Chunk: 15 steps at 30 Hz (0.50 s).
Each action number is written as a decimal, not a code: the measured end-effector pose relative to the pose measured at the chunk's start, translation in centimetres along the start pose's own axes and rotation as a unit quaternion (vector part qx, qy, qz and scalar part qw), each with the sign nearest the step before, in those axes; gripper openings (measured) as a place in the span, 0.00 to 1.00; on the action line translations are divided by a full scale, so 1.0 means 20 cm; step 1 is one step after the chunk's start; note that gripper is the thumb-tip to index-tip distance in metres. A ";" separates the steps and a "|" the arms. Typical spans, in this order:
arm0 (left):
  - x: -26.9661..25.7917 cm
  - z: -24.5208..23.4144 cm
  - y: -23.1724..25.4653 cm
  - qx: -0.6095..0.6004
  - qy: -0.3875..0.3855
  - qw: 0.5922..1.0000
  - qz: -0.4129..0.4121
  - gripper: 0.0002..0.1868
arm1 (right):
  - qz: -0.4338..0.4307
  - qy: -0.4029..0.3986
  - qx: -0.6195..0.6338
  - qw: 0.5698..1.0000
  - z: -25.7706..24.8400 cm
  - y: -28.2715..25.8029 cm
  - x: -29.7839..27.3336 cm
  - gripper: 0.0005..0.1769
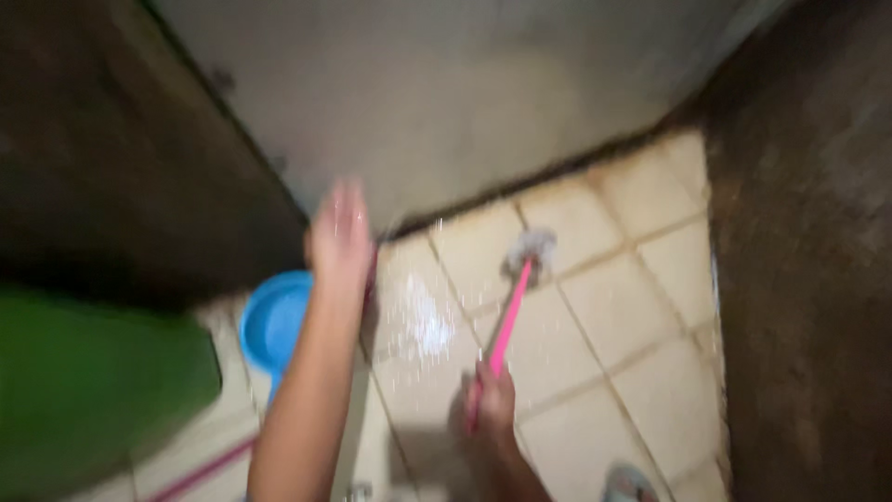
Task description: The person cleans the bathroom floor by applying liquid from a bottle, rinsing with water from a small blue bucket, and scrubbing the tiles and grout with a long-handled brush.
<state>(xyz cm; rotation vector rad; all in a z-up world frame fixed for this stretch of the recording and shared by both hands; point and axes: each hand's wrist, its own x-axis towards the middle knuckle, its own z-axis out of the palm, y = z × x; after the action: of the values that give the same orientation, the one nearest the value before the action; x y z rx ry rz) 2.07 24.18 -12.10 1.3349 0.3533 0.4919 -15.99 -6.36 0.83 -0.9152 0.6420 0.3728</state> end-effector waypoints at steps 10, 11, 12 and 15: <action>-0.37 -0.15 0.51 -0.472 0.158 0.833 -0.241 0.03 | 0.033 -0.033 0.050 0.998 -0.09 0.26 0.15 0.23; -0.42 -0.23 0.52 -0.476 0.150 0.839 -0.216 0.02 | 0.003 -0.110 -0.001 0.994 -0.10 0.34 0.20 0.24; -0.45 -0.27 0.55 -0.482 0.140 0.844 -0.188 0.03 | -0.028 -0.190 -0.052 0.980 -0.08 0.42 0.28 0.25; -0.55 -0.33 0.70 -0.446 0.155 0.858 -0.202 0.05 | 0.011 -0.098 -0.091 0.991 0.14 0.75 0.30 0.24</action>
<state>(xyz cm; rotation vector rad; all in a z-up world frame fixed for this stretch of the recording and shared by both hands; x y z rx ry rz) -12.57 25.98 -0.16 0.2526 0.5669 0.4276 -18.77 4.61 -10.90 -1.0313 0.4425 0.5396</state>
